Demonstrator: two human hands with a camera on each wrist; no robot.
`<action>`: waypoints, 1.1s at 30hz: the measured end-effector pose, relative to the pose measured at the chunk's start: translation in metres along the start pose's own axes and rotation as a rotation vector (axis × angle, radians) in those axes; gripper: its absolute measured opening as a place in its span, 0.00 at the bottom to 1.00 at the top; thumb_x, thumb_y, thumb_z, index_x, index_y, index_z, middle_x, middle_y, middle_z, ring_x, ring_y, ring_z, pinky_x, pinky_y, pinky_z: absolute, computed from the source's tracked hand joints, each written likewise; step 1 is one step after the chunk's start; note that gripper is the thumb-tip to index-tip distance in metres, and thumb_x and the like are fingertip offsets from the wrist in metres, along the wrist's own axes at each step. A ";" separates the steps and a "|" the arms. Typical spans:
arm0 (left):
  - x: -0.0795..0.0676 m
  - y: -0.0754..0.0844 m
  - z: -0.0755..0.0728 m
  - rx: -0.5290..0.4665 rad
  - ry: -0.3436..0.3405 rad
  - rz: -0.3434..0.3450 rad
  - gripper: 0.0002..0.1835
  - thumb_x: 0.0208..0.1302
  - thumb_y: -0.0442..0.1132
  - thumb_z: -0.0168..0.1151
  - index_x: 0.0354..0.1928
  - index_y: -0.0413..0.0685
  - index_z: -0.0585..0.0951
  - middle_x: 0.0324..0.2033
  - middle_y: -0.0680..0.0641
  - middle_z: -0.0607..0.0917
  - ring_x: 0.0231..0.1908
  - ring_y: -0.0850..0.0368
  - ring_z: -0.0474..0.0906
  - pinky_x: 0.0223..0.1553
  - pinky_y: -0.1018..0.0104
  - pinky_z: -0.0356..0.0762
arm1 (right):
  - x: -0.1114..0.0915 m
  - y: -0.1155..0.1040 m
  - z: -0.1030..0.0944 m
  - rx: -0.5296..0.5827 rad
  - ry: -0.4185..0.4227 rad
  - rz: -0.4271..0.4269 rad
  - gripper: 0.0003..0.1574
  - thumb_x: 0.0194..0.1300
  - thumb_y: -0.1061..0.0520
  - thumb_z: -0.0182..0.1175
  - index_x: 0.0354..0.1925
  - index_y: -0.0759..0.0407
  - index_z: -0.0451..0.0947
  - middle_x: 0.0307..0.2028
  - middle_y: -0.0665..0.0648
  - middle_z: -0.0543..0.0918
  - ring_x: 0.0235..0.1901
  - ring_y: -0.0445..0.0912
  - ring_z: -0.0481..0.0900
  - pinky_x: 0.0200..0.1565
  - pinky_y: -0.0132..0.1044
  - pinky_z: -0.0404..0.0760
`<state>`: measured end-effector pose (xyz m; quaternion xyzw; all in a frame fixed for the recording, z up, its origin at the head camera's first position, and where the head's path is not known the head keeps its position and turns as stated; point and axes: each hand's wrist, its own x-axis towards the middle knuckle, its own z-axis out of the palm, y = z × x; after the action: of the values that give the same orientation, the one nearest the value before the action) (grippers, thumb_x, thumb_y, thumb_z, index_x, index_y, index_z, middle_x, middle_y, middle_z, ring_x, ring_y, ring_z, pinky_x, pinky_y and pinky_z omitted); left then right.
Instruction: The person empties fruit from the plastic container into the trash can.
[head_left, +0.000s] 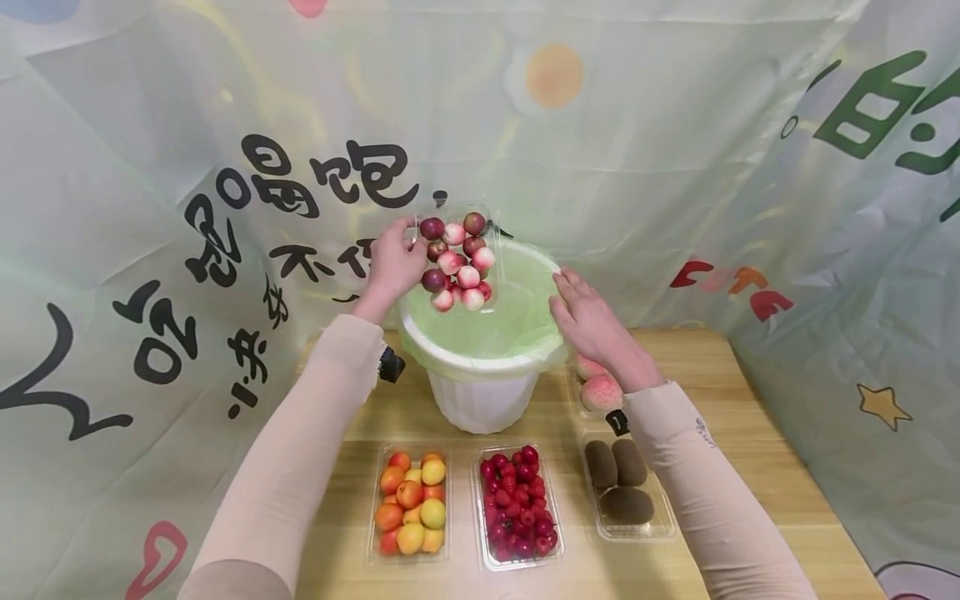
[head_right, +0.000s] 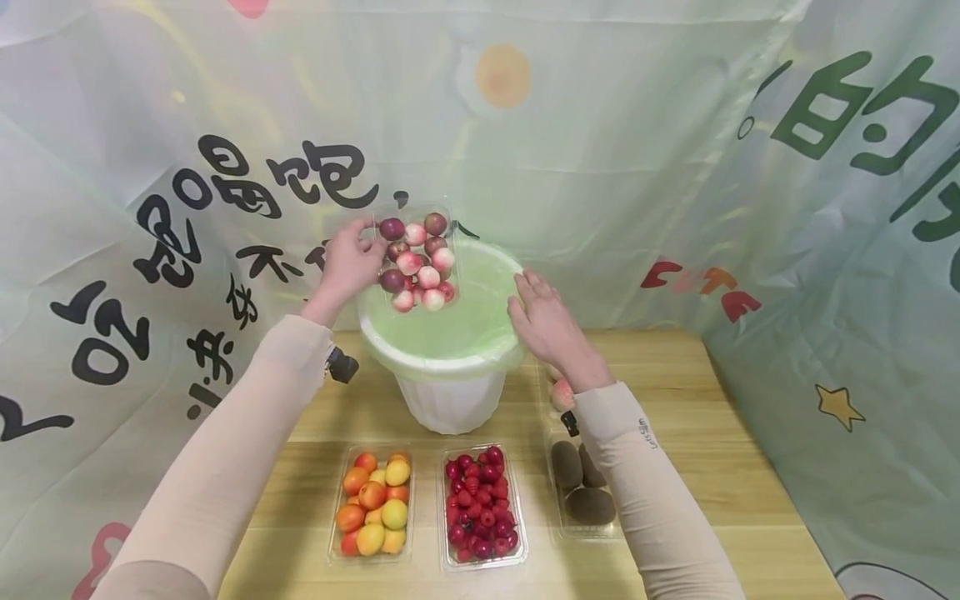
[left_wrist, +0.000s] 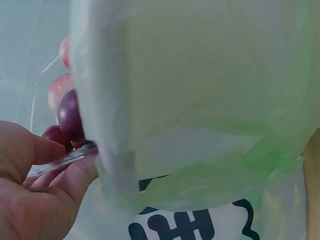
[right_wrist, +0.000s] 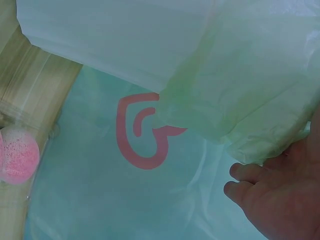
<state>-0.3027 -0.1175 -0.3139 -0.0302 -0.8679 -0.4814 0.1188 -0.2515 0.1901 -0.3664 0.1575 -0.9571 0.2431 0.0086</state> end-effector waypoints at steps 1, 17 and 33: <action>0.000 0.000 0.001 0.006 0.000 0.007 0.25 0.77 0.35 0.55 0.74 0.42 0.73 0.18 0.53 0.76 0.16 0.64 0.69 0.20 0.72 0.68 | 0.000 0.000 0.000 -0.001 -0.001 0.000 0.42 0.85 0.42 0.30 0.84 0.65 0.47 0.85 0.67 0.46 0.84 0.62 0.43 0.84 0.58 0.44; -0.001 -0.004 0.013 -0.022 0.121 0.124 0.25 0.76 0.34 0.57 0.73 0.45 0.75 0.50 0.36 0.91 0.33 0.52 0.83 0.32 0.69 0.73 | 0.001 0.000 0.000 0.000 0.002 -0.006 0.42 0.85 0.43 0.31 0.83 0.65 0.47 0.84 0.67 0.47 0.85 0.62 0.43 0.84 0.58 0.44; -0.004 -0.008 0.012 -0.064 0.145 0.181 0.25 0.78 0.35 0.56 0.74 0.47 0.74 0.60 0.34 0.86 0.41 0.42 0.88 0.46 0.53 0.84 | -0.001 -0.003 0.000 -0.002 0.002 0.004 0.41 0.85 0.44 0.32 0.84 0.65 0.47 0.85 0.67 0.46 0.85 0.61 0.43 0.84 0.58 0.45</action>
<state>-0.3020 -0.1113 -0.3277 -0.0775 -0.8349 -0.4971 0.2232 -0.2498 0.1880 -0.3654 0.1555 -0.9576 0.2423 0.0094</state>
